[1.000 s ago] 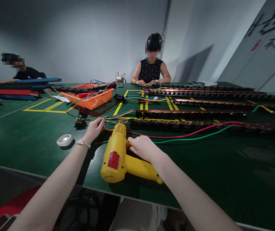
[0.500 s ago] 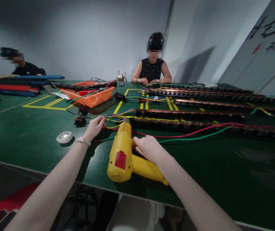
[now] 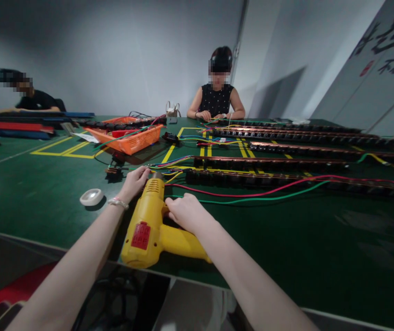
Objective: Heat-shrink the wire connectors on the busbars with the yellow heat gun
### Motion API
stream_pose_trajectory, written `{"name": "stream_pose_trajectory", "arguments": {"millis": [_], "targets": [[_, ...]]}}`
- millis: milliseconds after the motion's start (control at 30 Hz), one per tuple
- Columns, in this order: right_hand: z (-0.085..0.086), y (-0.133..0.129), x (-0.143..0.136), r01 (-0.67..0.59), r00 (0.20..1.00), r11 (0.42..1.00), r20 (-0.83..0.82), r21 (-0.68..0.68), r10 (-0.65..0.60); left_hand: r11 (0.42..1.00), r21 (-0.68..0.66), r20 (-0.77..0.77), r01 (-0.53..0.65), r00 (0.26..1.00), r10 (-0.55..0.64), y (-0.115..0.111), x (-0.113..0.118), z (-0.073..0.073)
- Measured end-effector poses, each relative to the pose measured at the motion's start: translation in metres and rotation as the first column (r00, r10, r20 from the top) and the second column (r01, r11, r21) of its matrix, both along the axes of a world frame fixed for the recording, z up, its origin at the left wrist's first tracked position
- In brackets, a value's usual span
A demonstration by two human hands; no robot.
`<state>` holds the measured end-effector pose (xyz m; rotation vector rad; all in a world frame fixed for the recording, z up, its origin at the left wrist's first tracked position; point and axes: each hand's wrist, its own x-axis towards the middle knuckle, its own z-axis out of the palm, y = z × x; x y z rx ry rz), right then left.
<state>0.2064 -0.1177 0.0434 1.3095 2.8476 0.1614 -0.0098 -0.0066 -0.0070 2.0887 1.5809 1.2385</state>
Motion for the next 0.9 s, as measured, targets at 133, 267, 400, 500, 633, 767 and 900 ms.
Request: {"name": "stream_pose_trajectory", "arguments": {"millis": [133, 267, 400, 500, 633, 767, 900], "targets": [[-0.002, 0.004, -0.013, -0.034, 0.999, 0.999, -0.019, 0.011, 0.034, 1.0, -0.003, -0.021, 0.007, 1.0, -0.007, 0.001, -0.002, 0.002], [-0.004, 0.006, -0.014, -0.04, 0.999, 0.999, -0.028, 0.015, 0.04, 1.0, -0.014, -0.028, 0.0, 1.0, -0.001, 0.002, -0.002, 0.002], [-0.005, 0.008, -0.012, -0.029, 0.999, 1.0, -0.027, 0.003, 0.029, 1.0, -0.018, -0.041, -0.003, 0.999, 0.002, 0.001, -0.002, 0.001], [-0.003, 0.01, -0.007, -0.019, 1.0, 1.0, -0.022, -0.016, 0.019, 1.0, -0.01, -0.038, -0.01, 0.999, 0.009, 0.0, -0.002, 0.001], [0.0, 0.012, 0.008, 0.009, 1.0, 0.999, -0.012, -0.039, -0.01, 0.999, -0.038, 0.022, -0.005, 1.0, 0.006, -0.002, 0.0, 0.001], [0.0, 0.012, 0.026, 0.027, 0.999, 0.998, -0.018, -0.06, -0.028, 0.992, -0.114, 0.105, 0.047, 0.994, -0.035, -0.002, 0.001, 0.0], [0.001, 0.01, 0.039, 0.046, 0.998, 0.996, -0.034, -0.073, -0.049, 0.994, -0.099, 0.098, 0.053, 0.994, -0.043, 0.0, 0.0, -0.002]]}}
